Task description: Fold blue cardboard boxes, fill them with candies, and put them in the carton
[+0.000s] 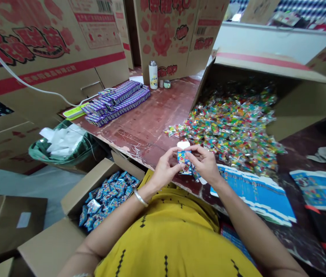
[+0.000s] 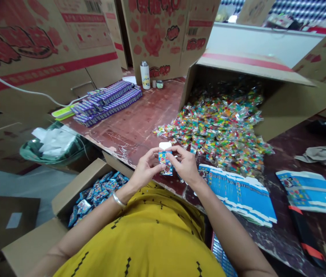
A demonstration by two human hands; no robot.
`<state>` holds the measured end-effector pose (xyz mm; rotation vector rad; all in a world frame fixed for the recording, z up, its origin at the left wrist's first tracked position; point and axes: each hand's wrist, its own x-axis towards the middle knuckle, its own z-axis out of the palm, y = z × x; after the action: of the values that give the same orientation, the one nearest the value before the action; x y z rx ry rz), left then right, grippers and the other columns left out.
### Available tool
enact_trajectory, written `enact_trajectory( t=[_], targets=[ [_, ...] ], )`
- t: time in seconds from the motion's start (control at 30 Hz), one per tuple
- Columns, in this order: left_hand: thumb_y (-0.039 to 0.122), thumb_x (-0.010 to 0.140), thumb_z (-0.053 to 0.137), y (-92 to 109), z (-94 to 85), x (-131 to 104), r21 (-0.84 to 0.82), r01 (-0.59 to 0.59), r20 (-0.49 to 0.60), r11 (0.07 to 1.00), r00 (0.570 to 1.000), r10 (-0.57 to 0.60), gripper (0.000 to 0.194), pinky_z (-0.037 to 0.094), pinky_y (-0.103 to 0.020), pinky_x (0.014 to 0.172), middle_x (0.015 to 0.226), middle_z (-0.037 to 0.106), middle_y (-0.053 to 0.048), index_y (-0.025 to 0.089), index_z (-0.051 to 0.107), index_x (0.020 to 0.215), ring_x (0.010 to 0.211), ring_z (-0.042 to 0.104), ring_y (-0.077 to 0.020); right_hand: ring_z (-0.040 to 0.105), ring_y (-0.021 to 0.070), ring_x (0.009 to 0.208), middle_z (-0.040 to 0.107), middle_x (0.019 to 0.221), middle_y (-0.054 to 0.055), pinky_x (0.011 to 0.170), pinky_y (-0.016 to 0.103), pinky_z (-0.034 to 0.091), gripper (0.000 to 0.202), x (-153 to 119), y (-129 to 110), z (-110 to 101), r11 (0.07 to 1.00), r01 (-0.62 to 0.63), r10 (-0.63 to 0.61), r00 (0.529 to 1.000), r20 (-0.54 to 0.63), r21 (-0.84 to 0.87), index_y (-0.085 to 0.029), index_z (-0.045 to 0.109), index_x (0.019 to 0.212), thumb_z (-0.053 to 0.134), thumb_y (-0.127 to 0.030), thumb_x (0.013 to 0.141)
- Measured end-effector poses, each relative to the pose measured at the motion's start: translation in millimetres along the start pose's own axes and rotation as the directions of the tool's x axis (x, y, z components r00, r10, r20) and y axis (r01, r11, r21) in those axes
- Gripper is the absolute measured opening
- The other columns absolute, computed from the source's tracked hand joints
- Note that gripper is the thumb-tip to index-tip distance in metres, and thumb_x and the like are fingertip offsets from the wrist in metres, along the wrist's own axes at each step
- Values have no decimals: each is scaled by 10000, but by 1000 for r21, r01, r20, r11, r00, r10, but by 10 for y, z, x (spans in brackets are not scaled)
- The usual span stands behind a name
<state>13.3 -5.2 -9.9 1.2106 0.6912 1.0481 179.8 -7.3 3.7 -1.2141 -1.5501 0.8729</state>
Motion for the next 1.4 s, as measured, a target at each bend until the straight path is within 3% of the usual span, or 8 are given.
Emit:
enact_trajectory(
  t=[0.17, 0.37, 0.5, 0.77, 1.07, 1.17, 1.27, 1.4],
  targets=[
    [253, 741, 734, -29, 20, -5, -43, 32, -53, 999, 998, -35, 392, 509, -255, 778, 1038, 634, -59, 184, 550, 1080, 915, 616, -174, 636, 206, 903, 642, 1031, 65, 746, 313, 526, 167, -7, -39, 1, 992, 83, -86, 996, -29, -92, -210, 657, 825, 593, -354, 879],
    [213, 712, 756, -15, 37, 5, -70, -17, -137, 997, 991, 7, 427, 507, -210, 702, 1006, 585, -16, 223, 479, 1036, 833, 601, -122, 650, 202, 892, 659, 950, 38, 813, 354, 535, 269, 8, -69, 75, 994, 65, -51, 987, -150, 90, -248, 544, 993, 686, -391, 814],
    [202, 710, 755, -6, 33, -29, -18, -28, -171, 999, 985, 24, 442, 516, -221, 741, 1021, 572, -22, 228, 464, 1042, 904, 605, -140, 634, 193, 804, 655, 857, 38, 747, 332, 537, 287, 63, -71, 64, 992, -4, 9, 999, -40, 130, -220, 560, 784, 704, -468, 775],
    [147, 767, 688, 88, -13, -70, 116, -74, -78, 991, 994, 83, 514, 519, -291, 871, 1079, 590, -56, 244, 487, 1230, 1003, 607, -178, 587, 163, 656, 635, 698, 6, 641, 299, 495, 267, 187, -102, -99, 987, -125, 117, 990, 78, 102, -190, 641, 730, 737, -438, 747],
    [255, 777, 695, 91, -61, -54, 101, -21, -47, 995, 999, 26, 359, 534, -270, 762, 1021, 658, -64, 198, 585, 1114, 891, 644, -183, 615, 223, 949, 647, 1036, 55, 759, 336, 520, 215, -22, -162, -17, 972, 167, -151, 983, 103, -168, -248, 651, 965, 667, -413, 827],
    [259, 773, 688, 192, -257, -58, 184, 10, 1, 983, 1000, -11, 329, 527, -268, 753, 1003, 660, -67, 196, 592, 1081, 876, 645, -182, 614, 229, 1004, 635, 1129, 63, 727, 319, 526, 316, -27, -124, -158, 961, 157, -112, 974, 198, -228, -265, 622, 1092, 656, -440, 831],
    [249, 743, 681, 443, -752, -118, 426, 106, 38, 898, 990, -135, 313, 516, -260, 706, 946, 675, -48, 216, 627, 1049, 784, 654, -173, 648, 209, 816, 676, 971, 59, 640, 305, 502, 356, 9, 7, -395, 891, -16, 65, 994, 91, -455, -235, 597, 1081, 624, -492, 836],
    [234, 650, 699, 765, -1496, -281, 807, 294, -76, 512, 911, -404, 322, 475, -243, 613, 796, 697, -5, 260, 704, 971, 669, 652, -191, 637, 256, 767, 667, 851, 79, 663, 345, 461, 421, -34, 278, -531, 553, -93, 263, 963, 67, -828, -207, 606, 841, 698, -595, 707]
  ],
)
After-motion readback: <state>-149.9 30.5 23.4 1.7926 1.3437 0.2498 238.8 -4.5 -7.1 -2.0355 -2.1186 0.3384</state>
